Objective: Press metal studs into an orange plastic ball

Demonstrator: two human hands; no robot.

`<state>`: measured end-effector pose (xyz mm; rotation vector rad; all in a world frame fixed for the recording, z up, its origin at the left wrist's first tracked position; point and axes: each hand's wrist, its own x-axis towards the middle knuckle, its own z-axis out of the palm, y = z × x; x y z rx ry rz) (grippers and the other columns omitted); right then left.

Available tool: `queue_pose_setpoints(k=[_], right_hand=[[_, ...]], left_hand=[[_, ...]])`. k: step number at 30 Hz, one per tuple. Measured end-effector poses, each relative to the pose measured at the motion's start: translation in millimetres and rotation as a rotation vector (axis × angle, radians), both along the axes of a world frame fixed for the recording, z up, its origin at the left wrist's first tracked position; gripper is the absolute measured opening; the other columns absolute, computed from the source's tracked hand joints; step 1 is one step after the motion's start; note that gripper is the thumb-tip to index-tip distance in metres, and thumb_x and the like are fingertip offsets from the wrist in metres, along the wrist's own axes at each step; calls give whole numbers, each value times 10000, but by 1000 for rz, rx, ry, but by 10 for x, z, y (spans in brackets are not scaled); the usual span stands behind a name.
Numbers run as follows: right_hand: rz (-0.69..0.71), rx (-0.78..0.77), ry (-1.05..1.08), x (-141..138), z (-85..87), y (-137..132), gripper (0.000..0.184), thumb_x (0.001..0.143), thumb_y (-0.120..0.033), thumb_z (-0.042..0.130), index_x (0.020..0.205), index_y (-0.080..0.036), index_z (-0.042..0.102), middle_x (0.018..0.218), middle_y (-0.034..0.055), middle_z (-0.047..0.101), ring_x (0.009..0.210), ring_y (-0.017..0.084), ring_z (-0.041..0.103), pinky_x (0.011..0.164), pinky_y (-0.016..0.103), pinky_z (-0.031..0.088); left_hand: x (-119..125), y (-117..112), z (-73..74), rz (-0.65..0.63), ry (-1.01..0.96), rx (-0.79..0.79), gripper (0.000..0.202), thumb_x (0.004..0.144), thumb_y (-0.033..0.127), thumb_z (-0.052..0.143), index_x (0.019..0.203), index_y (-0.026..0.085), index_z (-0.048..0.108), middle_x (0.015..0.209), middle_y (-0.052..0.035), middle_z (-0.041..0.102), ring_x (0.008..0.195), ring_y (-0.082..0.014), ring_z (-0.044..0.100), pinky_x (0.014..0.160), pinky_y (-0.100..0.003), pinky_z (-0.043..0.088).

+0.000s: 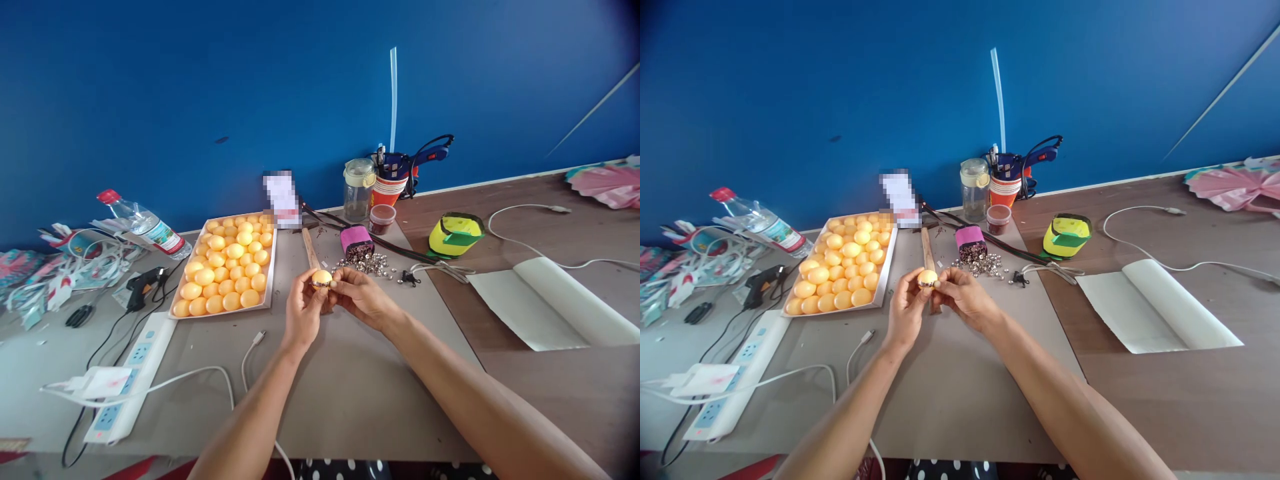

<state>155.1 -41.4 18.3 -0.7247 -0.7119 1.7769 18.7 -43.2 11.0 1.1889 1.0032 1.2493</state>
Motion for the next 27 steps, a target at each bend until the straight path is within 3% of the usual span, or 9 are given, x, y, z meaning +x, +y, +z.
queue_pose_setpoints(k=[4, 9, 13, 18, 27], right_hand=[[48, -7, 69, 72, -1, 26, 253, 677, -275, 754, 695, -178, 522, 579, -39, 578, 513, 92, 532, 576, 253, 420], [-49, 62, 10, 75, -11, 32, 226, 685, -256, 738, 828, -194, 575, 698, -43, 570, 524, 69, 487, 552, 238, 391], [-129, 211, -191, 15, -72, 35, 333, 682, -259, 728, 979, -211, 587, 708, -47, 523, 586, 77, 477, 554, 226, 392], [-160, 372, -476, -45, -149, 24, 397, 731, -255, 663, 1112, -226, 555, 843, -8, 541, 725, 112, 528, 665, 261, 455], [-317, 664, -979, -26, -123, -35, 388, 813, -195, 543, 1197, -249, 552, 911, 45, 497, 791, 164, 512, 726, 322, 465]], left_hand=[[4, 40, 43, -95, -235, -98, 345, 769, 327, 668, 1081, 210, 577, 976, -35, 626, 807, -147, 611, 737, -274, 486], [0, 57, 83, -153, -373, -177, 385, 753, 281, 683, 1117, 223, 571, 931, -23, 640, 750, -137, 616, 738, -298, 485], [-9, 65, 88, -139, -433, -210, 368, 747, 259, 686, 1100, 226, 591, 939, -22, 650, 788, -139, 619, 747, -292, 480], [-15, 71, 64, -170, -467, -249, 336, 782, 287, 654, 1104, 209, 596, 990, -49, 650, 892, -152, 611, 760, -264, 462], [-6, 65, 60, -204, -419, -271, 364, 747, 307, 697, 1074, 207, 574, 946, -34, 646, 811, -130, 623, 720, -246, 476]])
